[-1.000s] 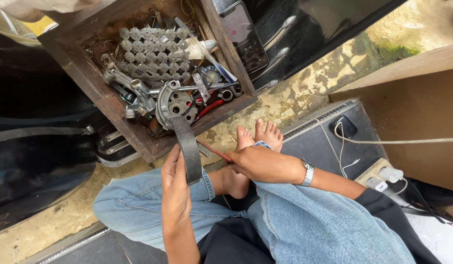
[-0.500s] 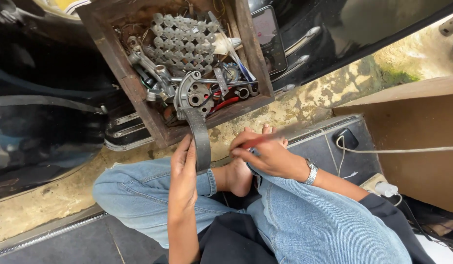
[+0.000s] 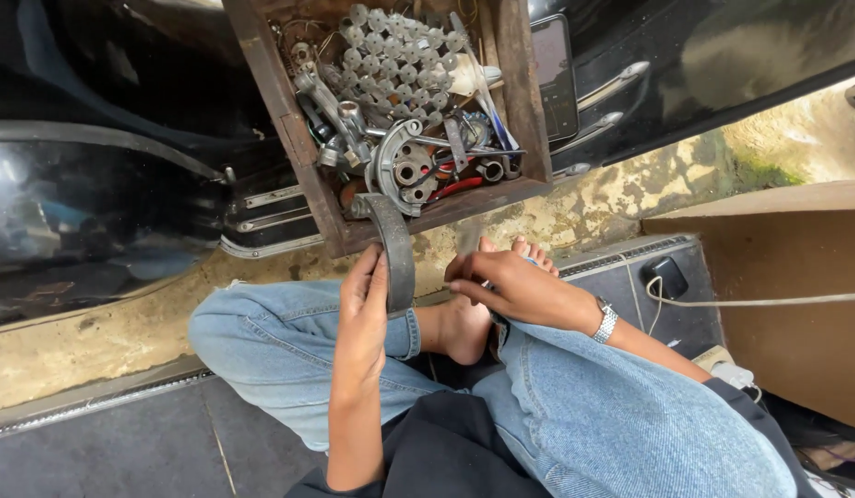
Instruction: Using a hand file to smooth the surface of a motorcycle brake shoe.
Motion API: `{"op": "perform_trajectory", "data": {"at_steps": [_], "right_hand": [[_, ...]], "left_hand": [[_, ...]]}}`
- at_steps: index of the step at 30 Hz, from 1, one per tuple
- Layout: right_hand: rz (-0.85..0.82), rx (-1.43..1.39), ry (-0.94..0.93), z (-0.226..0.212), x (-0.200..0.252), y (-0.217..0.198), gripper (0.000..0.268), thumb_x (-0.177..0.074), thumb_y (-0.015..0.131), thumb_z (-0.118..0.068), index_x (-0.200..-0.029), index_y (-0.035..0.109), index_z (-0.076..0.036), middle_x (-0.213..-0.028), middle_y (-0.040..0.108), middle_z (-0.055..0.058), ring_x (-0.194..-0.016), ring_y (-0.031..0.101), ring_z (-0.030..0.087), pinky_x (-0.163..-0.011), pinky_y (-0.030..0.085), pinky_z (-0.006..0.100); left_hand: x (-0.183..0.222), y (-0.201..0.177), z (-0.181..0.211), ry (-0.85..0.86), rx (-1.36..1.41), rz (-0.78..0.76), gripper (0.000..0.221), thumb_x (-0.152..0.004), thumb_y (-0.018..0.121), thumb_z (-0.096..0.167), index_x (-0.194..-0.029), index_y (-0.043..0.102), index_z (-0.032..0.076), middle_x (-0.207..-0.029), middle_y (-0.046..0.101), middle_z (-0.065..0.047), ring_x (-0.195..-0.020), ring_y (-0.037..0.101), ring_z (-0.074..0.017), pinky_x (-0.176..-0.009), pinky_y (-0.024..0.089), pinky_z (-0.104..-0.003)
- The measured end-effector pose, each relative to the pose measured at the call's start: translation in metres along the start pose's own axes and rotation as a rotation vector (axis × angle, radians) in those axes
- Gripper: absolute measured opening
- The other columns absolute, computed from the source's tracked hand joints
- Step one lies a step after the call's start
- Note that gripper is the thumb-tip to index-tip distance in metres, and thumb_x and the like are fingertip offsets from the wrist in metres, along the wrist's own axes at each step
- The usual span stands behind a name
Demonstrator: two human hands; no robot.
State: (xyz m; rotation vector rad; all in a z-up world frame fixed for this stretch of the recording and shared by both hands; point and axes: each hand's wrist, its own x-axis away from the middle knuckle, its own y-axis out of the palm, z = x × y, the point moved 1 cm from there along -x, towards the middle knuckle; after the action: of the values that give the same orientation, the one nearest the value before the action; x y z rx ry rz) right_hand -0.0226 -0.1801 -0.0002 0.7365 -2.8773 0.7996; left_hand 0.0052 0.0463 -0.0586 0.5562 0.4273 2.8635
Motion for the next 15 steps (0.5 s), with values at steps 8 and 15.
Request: {"op": "perform_trajectory", "data": {"at_steps": [8, 15], "right_hand": [[0.214, -0.14, -0.156, -0.014, 0.002, -0.006, 0.014, -0.104, 0.055, -0.018, -0.112, 0.063, -0.01, -0.096, 0.075, 0.004, -0.094, 0.074, 0.025, -0.086, 0.057, 0.037], [-0.152, 0.151, 0.035, 0.006, -0.003, -0.001, 0.017, -0.104, 0.053, -0.019, -0.105, 0.056, -0.003, -0.088, 0.067, 0.023, -0.077, 0.067, 0.052, -0.068, 0.055, 0.059]], "left_hand": [[-0.002, 0.012, 0.002, -0.017, 0.01, 0.038, 0.027, -0.109, 0.051, 0.019, -0.117, 0.072, 0.004, -0.098, 0.072, -0.002, -0.09, 0.061, -0.0068, -0.084, 0.058, -0.03], [0.004, 0.017, 0.016, -0.019, -0.054, -0.015, 0.029, -0.109, 0.05, 0.021, -0.116, 0.073, 0.004, -0.098, 0.074, -0.004, -0.09, 0.064, -0.0074, -0.084, 0.059, -0.03]]}}
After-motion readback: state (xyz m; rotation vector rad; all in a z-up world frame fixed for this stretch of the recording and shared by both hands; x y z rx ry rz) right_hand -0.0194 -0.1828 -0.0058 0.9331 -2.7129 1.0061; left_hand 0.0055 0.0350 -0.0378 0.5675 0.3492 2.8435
